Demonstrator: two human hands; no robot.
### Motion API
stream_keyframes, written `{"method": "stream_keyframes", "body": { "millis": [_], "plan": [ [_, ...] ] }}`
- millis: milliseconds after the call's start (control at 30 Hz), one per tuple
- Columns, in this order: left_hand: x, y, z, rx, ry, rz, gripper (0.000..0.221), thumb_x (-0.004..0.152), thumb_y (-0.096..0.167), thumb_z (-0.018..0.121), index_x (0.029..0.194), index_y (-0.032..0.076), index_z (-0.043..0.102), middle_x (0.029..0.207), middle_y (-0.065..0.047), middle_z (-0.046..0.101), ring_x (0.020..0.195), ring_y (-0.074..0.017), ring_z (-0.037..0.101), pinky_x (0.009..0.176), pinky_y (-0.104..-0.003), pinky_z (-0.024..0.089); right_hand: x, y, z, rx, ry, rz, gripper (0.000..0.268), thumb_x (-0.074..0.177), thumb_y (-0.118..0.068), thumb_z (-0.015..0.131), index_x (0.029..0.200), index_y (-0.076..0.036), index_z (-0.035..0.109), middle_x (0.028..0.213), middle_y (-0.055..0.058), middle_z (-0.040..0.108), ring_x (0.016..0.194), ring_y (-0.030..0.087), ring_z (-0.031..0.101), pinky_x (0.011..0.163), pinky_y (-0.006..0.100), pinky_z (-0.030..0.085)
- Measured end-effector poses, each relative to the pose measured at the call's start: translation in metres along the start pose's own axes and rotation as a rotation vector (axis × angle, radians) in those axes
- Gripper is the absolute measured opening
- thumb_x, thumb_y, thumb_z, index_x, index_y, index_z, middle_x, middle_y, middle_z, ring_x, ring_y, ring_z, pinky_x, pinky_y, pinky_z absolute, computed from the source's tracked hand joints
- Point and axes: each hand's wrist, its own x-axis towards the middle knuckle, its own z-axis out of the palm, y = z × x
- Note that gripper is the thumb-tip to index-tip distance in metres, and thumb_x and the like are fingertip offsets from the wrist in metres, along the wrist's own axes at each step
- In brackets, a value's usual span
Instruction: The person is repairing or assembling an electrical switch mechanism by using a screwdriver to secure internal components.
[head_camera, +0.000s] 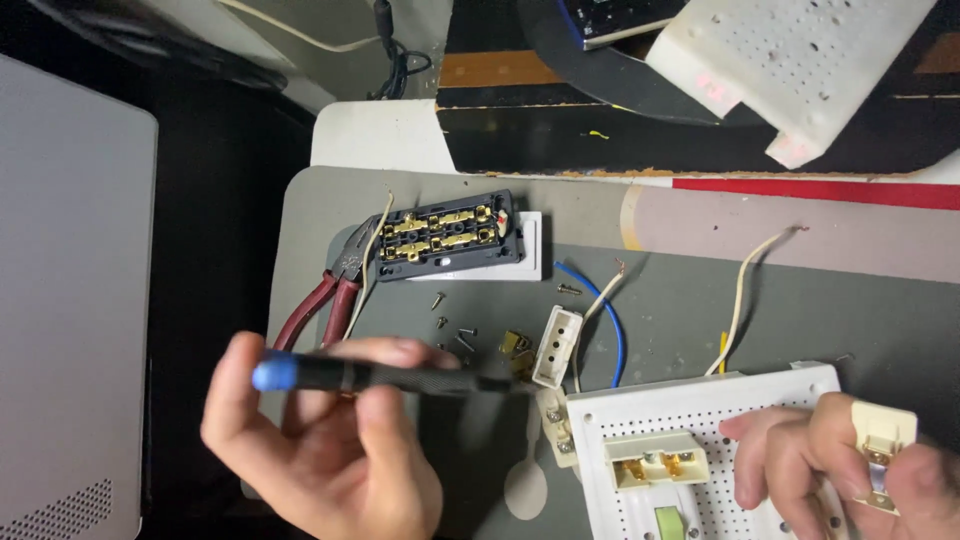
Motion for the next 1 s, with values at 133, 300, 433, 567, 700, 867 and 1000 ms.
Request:
{"method": "stream_keyframes", "body": {
  "millis": [133,300,433,567,700,867,1000],
  "plan": [
    [-0.02,0.015,-0.007,-0.269,-0.305,-0.001,0.044,0.098,0.011,0.063,0.136,0.02,0.041,0.095,-0.021,0.069,0.086,-0.0297,0.072,0.08,-0.038,0.066,0.002,-0.004,0.001,0.025,-0.015,0.032,0.057,0.103,-0.065,0.05,0.073,-0.017,0.05,0.046,0.009,0.06,0.058,0.033,0.071,0.094,0.057,0.047],
    [-0.007,0.022,-0.008,-0.04,-0.997,0.078,0.029,0.101,0.025,0.047,0.104,0.002,0.066,0.099,-0.008,0.072,0.092,-0.0199,0.072,0.086,-0.029,0.058,0.007,-0.017,0.019,0.037,0.023,0.002,0.054,0.104,-0.06,0.047,0.073,-0.015,0.047,0.049,0.008,0.058,0.062,0.032,0.068,0.094,0.05,0.043],
    [-0.008,0.034,0.0,-0.008,-1.024,0.168,0.022,0.101,0.014,0.047,0.105,0.0,0.063,0.101,-0.009,0.069,0.091,-0.0218,0.075,0.084,-0.031,0.062,0.01,-0.027,0.029,0.006,0.052,-0.005,0.055,0.103,-0.059,0.048,0.073,-0.013,0.044,0.048,0.009,0.058,0.063,0.031,0.068,0.096,0.049,0.045],
    [-0.016,0.029,0.001,0.08,-0.986,0.208,0.022,0.101,0.021,0.048,0.105,0.005,0.063,0.098,-0.006,0.069,0.081,-0.0198,0.074,0.075,-0.029,0.061,0.014,-0.038,0.034,-0.04,0.093,0.018,0.058,0.101,-0.063,0.051,0.071,-0.013,0.044,0.048,0.009,0.057,0.062,0.029,0.067,0.095,0.048,0.049],
    [-0.013,0.027,0.0,0.019,-1.042,0.235,0.027,0.103,0.021,0.045,0.109,0.001,0.062,0.103,-0.012,0.067,0.091,-0.0243,0.074,0.081,-0.032,0.063,0.013,-0.042,0.038,0.0,0.074,0.057,0.057,0.1,-0.062,0.053,0.072,-0.013,0.045,0.051,0.009,0.056,0.063,0.03,0.067,0.098,0.049,0.047],
    [-0.011,0.026,-0.001,-0.04,-1.072,0.235,0.033,0.105,0.027,0.043,0.112,-0.001,0.06,0.106,-0.015,0.067,0.093,-0.0283,0.074,0.085,-0.034,0.062,0.012,-0.044,0.042,-0.011,0.108,0.065,0.056,0.099,-0.061,0.053,0.072,-0.012,0.045,0.051,0.009,0.054,0.063,0.03,0.066,0.098,0.049,0.047],
    [-0.012,0.031,0.0,-0.008,-1.061,0.238,0.027,0.103,0.024,0.048,0.112,0.001,0.059,0.105,-0.015,0.066,0.091,-0.0281,0.073,0.081,-0.036,0.062,0.01,-0.044,0.048,0.045,0.182,0.068,0.053,0.099,-0.056,0.054,0.074,-0.01,0.046,0.051,0.01,0.05,0.063,0.031,0.063,0.098,0.049,0.046]
  ]
}}
